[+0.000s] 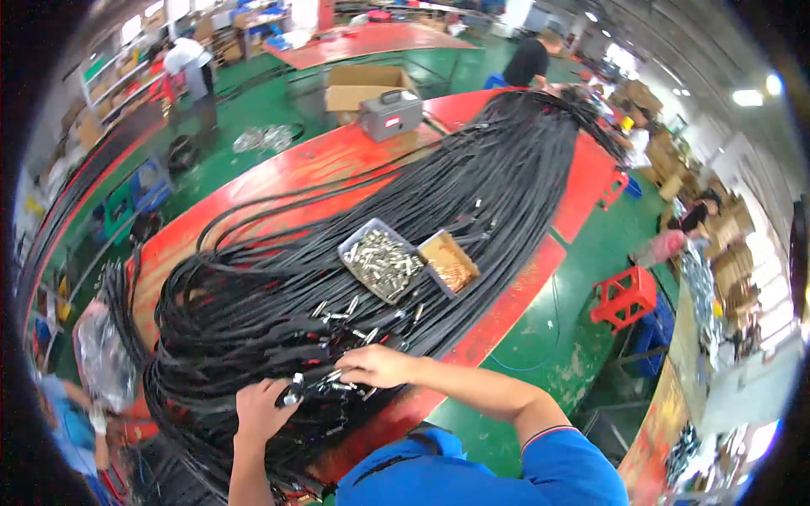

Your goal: The person assembles electrical connectors onto bundles of black cables by hand, attaching metal terminals to the cables.

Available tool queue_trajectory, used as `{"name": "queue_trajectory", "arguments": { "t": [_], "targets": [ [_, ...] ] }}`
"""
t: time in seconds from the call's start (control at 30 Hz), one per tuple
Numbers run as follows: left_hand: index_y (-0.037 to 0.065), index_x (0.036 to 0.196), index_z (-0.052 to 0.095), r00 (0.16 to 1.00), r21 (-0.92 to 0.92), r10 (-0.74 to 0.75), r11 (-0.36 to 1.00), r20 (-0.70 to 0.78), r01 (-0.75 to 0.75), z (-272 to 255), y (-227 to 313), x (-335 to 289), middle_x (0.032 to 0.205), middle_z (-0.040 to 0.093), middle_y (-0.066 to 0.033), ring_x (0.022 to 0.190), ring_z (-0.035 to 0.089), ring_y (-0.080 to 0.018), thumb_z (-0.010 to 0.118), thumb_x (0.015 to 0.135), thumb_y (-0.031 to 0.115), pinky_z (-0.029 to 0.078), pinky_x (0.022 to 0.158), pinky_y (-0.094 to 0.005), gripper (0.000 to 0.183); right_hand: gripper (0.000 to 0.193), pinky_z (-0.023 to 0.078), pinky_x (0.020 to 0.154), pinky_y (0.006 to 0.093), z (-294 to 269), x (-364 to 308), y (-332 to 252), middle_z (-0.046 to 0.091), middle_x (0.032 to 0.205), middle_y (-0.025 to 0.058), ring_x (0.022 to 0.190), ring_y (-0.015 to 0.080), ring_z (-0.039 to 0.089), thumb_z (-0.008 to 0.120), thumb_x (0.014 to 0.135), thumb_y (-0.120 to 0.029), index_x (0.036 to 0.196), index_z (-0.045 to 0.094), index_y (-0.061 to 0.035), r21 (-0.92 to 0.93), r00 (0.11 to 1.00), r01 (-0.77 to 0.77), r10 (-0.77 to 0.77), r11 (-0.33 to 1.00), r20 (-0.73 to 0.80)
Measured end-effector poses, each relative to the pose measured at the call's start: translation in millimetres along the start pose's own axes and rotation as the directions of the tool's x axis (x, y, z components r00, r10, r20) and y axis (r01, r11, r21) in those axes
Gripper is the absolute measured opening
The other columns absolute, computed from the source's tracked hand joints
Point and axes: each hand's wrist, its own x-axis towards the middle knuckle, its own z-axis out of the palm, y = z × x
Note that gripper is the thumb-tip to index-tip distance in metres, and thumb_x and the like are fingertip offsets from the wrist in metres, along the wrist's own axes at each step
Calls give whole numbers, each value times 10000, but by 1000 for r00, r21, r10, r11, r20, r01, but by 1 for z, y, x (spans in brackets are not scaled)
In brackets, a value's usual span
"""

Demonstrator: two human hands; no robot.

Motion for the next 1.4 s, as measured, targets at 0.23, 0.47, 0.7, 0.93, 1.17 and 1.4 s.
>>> {"name": "queue_trajectory", "arguments": {
  "t": [0.23,0.47,0.7,0.93,1.17,1.4],
  "targets": [
    [119,924,713,999,-47,-32,998,27,33,1,2,-2,764,650,-49,693,650,-284,847,664,293,478,624,-402,340,261,507,720,406,7,-4,3,643,859,162,787,292,637,603,1018,-253,1090,644,-6,149,1000,-25,24,989,8],
    [110,903,707,998,-21,-38,999,-46,37,2,-2,-10,755,640,-58,682,638,-295,854,621,255,477,602,-419,349,258,469,649,374,11,8,16,607,786,124,700,220,564,568,1043,-246,1069,643,0,211,994,-59,37,976,108],
    [104,895,702,996,-37,-54,998,-69,51,-5,4,-13,759,647,-66,686,640,-298,852,627,255,477,606,-419,342,283,500,729,354,8,11,2,653,871,101,800,201,611,590,1032,-259,1122,645,3,267,984,-157,127,951,125],
    [91,901,702,990,-61,-97,994,-104,91,-6,6,-22,779,659,-77,692,636,-308,848,639,264,475,622,-420,346,246,516,755,410,14,10,-12,675,907,170,836,312,667,630,985,-224,1099,658,-8,136,998,22,-14,991,-60],
    [93,915,707,989,-53,-107,993,-106,101,-7,8,-26,811,669,-78,733,642,-312,841,591,226,480,664,-422,375,244,506,723,420,12,9,-20,660,869,177,816,333,658,616,992,-239,1071,650,-12,130,1000,-8,10,991,-16],
    [92,938,702,989,-72,-101,993,-106,94,-11,7,-34,831,676,-82,745,655,-321,830,587,208,494,665,-424,392,280,519,754,382,18,8,-29,691,898,143,834,242,669,635,989,-262,1107,672,-11,183,980,-199,195,963,42]
  ]
}}
